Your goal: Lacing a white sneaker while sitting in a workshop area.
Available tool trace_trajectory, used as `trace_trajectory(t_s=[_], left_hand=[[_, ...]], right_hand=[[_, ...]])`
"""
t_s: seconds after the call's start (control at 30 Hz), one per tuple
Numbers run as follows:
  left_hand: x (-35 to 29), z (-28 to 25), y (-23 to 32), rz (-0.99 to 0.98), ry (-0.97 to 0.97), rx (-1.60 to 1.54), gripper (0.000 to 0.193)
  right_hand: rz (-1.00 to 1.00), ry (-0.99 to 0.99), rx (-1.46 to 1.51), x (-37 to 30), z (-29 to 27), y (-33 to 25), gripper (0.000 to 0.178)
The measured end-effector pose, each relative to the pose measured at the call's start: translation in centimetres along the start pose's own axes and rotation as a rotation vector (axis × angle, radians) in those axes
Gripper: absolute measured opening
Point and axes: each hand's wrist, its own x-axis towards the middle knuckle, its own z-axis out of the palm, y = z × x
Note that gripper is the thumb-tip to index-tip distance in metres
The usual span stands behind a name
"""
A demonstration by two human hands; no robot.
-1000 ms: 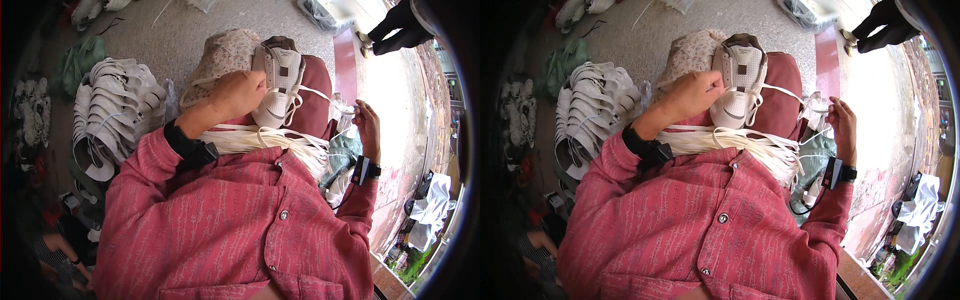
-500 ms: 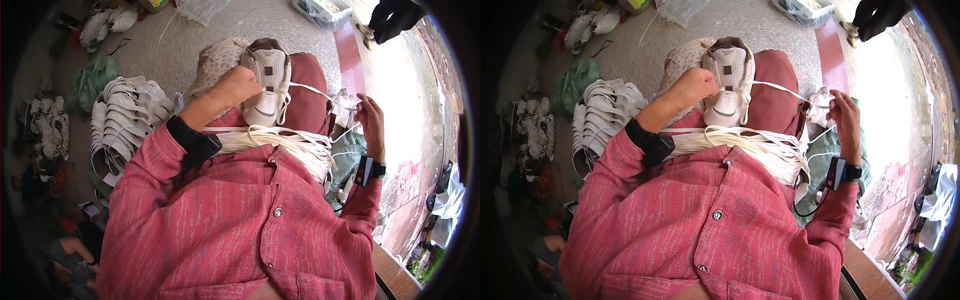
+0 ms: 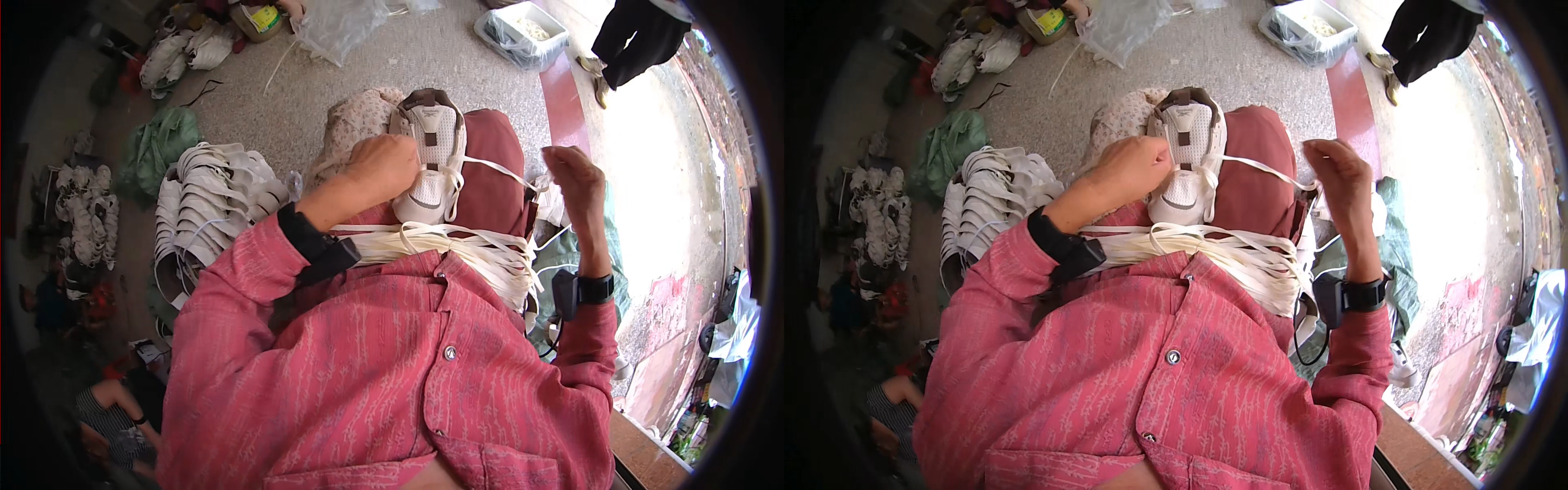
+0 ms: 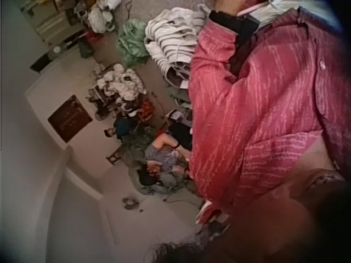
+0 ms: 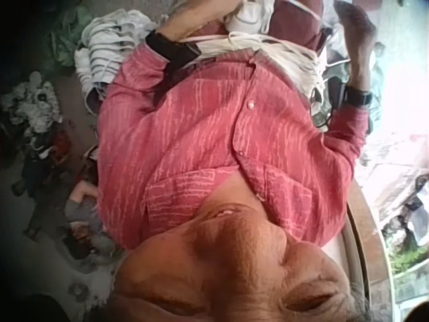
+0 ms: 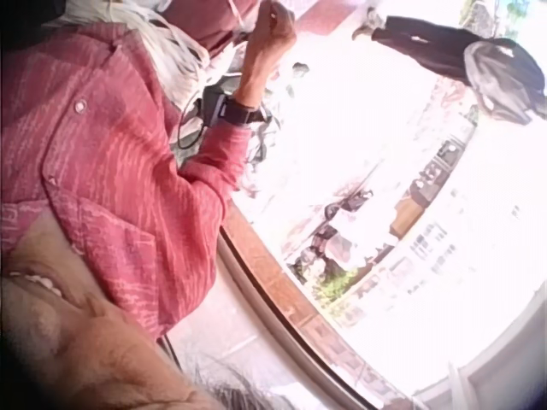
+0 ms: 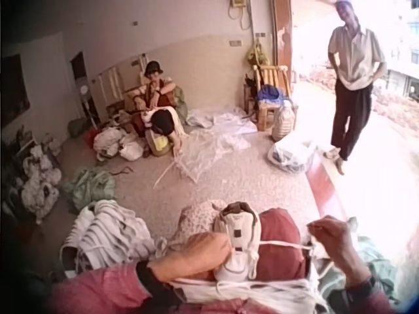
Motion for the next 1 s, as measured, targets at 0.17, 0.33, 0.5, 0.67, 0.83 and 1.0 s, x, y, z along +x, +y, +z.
trace_trajectory(t_s=[0.17,0.33,0.5,0.67,0.83,1.0], left_hand=[[0.1,-2.0,-1.1,0.449,0.316,0.055,0.026],[1.5,-3.3,-1.8,0.534,-0.182,0.097,0.039],[2.1,-3.3,-3.8,0.543,-0.292,-0.132,0.034],[2.2,-2.5,-4.9,0.555,-0.287,-0.31,0.031],[1.6,-3.0,-4.3,0.495,-0.295,-0.33,0.026],[2.6,-1.9,-5.2,0.539,-0.291,-0.338,0.023]], right_hand=[[0.133,-0.26,0.079,1.0,4.3,-5.4,0.013],[-0.367,-0.411,0.03,4.1,9.3,-6.4,0.013],[0.067,-0.736,0.072,5.8,11.4,-6.6,0.016],[-0.048,-0.899,-0.074,6.6,12.0,-6.1,0.016],[-0.078,-1.031,-0.132,7.9,12.0,-5.7,0.016],[0.017,-1.13,-0.199,8.6,12.2,-6.4,0.019]])
